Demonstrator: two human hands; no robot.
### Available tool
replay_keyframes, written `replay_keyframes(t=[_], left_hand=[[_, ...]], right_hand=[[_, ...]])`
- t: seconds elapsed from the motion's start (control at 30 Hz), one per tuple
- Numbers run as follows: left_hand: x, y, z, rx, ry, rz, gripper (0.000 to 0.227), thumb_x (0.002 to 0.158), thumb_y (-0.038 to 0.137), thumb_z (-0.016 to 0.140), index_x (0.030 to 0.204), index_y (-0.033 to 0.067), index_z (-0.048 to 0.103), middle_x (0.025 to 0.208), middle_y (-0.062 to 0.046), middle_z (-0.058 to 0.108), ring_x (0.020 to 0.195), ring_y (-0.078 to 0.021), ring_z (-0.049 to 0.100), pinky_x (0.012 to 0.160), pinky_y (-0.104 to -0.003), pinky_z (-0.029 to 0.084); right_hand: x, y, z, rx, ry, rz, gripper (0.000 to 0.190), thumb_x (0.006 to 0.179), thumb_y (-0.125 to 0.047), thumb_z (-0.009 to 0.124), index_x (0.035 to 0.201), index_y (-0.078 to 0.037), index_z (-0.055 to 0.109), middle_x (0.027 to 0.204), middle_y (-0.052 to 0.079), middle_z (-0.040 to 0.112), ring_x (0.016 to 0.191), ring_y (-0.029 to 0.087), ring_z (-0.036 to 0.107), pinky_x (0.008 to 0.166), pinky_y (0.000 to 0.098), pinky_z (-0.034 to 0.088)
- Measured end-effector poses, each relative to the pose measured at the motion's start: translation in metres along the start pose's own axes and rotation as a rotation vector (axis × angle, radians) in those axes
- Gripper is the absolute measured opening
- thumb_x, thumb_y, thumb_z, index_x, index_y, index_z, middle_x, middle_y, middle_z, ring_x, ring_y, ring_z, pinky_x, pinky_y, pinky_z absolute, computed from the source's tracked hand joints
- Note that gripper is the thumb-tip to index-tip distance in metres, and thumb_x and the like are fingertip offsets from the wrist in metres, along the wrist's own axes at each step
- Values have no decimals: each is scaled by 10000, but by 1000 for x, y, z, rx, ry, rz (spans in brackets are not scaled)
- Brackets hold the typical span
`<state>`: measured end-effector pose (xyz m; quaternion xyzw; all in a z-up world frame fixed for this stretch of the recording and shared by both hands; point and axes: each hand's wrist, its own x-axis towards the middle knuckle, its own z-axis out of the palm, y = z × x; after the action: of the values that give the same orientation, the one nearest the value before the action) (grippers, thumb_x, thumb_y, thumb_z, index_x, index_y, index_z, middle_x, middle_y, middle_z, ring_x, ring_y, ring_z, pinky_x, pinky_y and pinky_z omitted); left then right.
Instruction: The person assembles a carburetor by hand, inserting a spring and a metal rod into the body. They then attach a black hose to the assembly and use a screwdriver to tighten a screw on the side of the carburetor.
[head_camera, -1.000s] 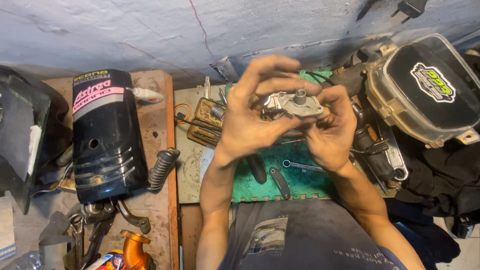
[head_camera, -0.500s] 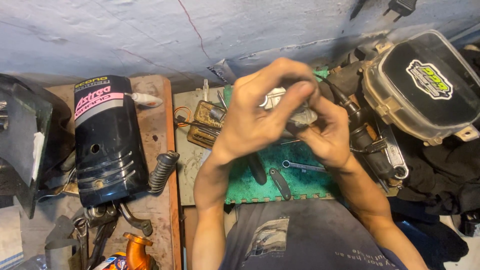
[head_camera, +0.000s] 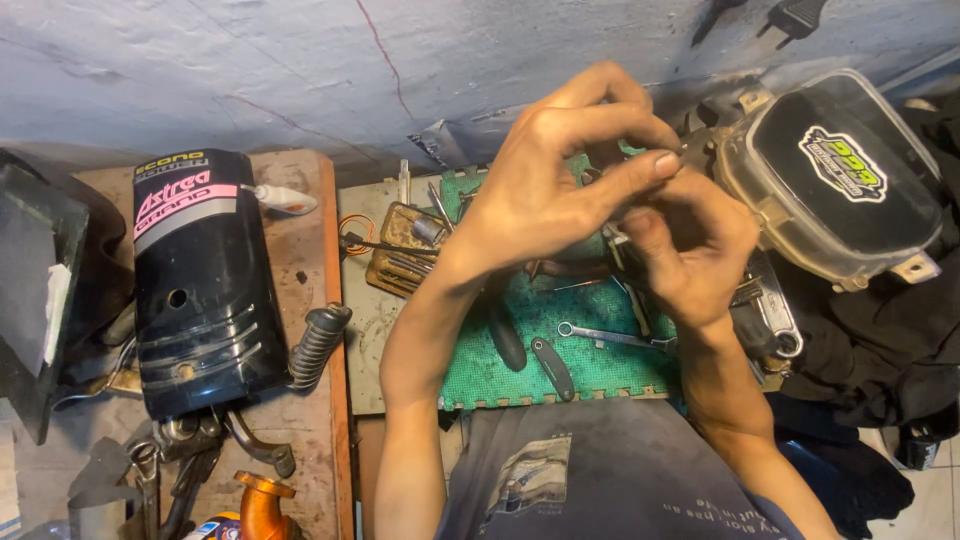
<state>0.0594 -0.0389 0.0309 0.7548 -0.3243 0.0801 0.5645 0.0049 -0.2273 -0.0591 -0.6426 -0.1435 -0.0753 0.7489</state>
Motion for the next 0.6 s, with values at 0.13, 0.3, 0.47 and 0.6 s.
replay_keyframes(t=[0.13,0.3,0.47,0.6], left_hand=[[6,5,0,-6,-36,-113,137,979,192,778,1069,89,766,994,-7,682,772,-114,688,661,-270,552],[6,5,4,125,-75,-193,159,943,236,777,1054,123,771,1002,12,703,714,-110,683,625,-281,526],[-26,7,12,44,-47,-134,373,973,214,791,1261,69,603,1187,-70,593,881,-163,654,794,-285,569],[-47,4,23,12,18,-68,483,923,92,788,1292,5,488,1220,-120,514,1038,-231,630,941,-324,575]], right_hand=[[17,-35,7,-308,-44,-177,261,1025,-184,732,1154,19,630,1188,85,623,1023,117,656,837,218,550],[16,-26,-1,-60,-56,173,242,1045,-125,709,1196,56,655,1071,77,713,972,98,653,865,224,520],[7,-6,-6,-43,8,32,135,1099,-88,675,1121,43,645,982,60,689,877,81,624,817,202,498],[4,2,-1,-34,-9,-30,148,1089,-62,688,1017,48,620,988,95,657,892,120,611,832,229,503]])
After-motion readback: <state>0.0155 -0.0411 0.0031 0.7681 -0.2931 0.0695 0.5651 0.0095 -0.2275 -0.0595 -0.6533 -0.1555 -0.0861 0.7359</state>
